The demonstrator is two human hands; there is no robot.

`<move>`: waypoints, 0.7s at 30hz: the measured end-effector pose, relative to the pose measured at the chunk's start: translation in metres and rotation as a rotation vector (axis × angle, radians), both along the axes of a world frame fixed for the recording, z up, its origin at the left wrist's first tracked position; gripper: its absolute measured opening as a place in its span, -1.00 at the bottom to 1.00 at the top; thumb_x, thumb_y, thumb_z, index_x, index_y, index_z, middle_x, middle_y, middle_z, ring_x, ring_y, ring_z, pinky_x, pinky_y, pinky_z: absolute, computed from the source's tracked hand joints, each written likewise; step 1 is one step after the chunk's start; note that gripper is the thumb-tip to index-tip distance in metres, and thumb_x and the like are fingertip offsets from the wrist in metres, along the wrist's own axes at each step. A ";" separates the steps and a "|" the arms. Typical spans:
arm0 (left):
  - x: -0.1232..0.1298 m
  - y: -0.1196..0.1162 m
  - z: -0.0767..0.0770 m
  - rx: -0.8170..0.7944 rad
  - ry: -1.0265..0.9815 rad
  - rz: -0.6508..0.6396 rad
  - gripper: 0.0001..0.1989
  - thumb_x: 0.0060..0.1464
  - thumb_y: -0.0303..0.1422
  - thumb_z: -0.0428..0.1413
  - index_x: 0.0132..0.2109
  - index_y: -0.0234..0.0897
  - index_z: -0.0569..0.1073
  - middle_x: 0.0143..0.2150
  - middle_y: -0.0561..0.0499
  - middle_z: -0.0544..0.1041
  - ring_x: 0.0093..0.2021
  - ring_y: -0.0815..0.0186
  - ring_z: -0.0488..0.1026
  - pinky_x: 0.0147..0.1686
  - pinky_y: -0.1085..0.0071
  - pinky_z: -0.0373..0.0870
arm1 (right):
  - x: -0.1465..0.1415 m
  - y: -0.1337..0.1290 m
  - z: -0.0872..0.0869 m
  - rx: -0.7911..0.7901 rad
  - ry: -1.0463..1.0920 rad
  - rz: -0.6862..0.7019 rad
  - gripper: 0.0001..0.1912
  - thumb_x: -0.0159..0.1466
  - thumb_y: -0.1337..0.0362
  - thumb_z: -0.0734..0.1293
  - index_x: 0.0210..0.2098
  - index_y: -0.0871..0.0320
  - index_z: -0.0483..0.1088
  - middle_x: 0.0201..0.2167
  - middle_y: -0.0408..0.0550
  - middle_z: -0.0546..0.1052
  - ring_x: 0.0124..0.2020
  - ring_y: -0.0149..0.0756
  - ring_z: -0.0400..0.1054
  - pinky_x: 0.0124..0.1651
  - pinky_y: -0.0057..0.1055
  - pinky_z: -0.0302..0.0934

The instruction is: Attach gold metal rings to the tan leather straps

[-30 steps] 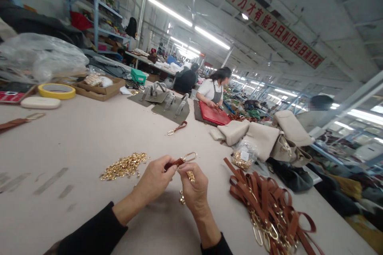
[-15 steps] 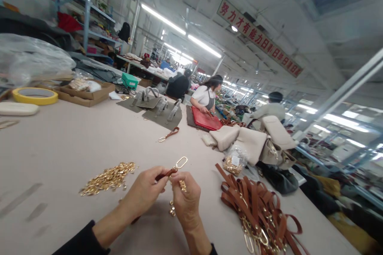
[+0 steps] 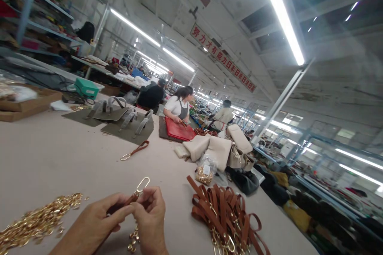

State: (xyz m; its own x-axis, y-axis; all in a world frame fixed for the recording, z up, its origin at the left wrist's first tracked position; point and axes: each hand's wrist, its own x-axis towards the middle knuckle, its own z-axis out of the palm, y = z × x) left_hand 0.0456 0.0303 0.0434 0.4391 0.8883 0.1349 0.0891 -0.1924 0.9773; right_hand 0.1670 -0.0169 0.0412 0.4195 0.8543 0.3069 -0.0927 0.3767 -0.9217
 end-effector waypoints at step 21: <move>0.007 -0.009 -0.012 0.116 -0.001 0.169 -0.70 -0.06 -0.03 0.07 -0.34 -0.13 0.51 -0.34 0.07 0.62 -0.27 0.15 0.55 -0.28 0.42 0.47 | -0.020 -0.010 0.011 -0.066 0.088 0.258 -0.54 0.08 -0.08 0.41 -0.33 0.23 0.58 -0.54 -0.07 0.48 -0.51 -0.26 0.34 -0.33 -0.30 0.33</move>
